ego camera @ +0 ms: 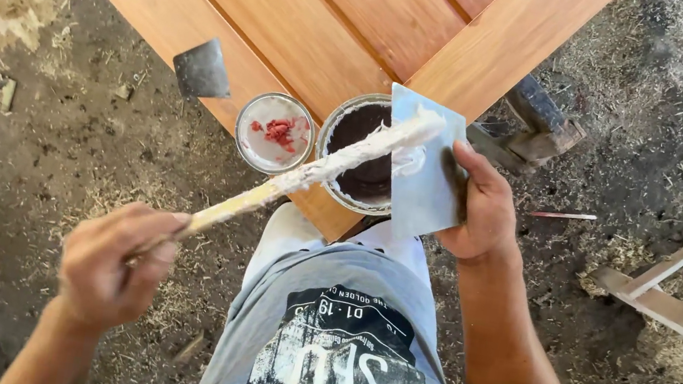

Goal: Applying and smoothing wood filler into cracks and joints on a wooden door using putty knives and spatulas.

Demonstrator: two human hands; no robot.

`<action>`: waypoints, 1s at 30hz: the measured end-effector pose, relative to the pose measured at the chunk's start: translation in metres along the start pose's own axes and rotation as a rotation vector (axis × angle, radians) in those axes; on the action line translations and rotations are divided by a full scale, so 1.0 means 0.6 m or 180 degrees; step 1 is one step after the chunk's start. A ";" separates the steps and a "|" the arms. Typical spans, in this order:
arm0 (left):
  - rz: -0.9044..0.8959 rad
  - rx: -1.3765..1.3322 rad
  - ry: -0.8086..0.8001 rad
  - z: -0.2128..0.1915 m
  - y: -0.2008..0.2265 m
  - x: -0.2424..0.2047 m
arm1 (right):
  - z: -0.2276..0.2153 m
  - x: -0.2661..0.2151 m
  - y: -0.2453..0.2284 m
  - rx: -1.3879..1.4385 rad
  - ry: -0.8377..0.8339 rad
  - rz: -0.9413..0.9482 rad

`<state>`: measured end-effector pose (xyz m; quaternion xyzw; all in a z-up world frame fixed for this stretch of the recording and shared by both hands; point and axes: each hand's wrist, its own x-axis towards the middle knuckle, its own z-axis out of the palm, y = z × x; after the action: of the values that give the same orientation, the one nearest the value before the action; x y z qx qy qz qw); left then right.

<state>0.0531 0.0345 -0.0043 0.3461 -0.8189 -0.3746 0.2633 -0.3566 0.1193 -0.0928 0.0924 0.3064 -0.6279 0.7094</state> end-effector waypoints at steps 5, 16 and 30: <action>0.1051 0.0802 0.0259 0.035 0.011 0.023 | 0.043 -0.007 0.000 0.0146 -0.0098 -0.0052; 0.1263 0.1432 0.0040 -0.010 0.022 0.012 | 0.060 -0.007 0.003 0.0130 -0.0249 -0.0193; -0.1376 -0.1548 -0.0196 -0.056 -0.019 -0.028 | 0.050 0.001 0.013 0.0242 -0.0657 -0.0101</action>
<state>0.0906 0.0274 0.0032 0.4273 -0.6206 -0.6168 0.2278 -0.3393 0.1047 -0.0713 0.0492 0.2091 -0.6564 0.7231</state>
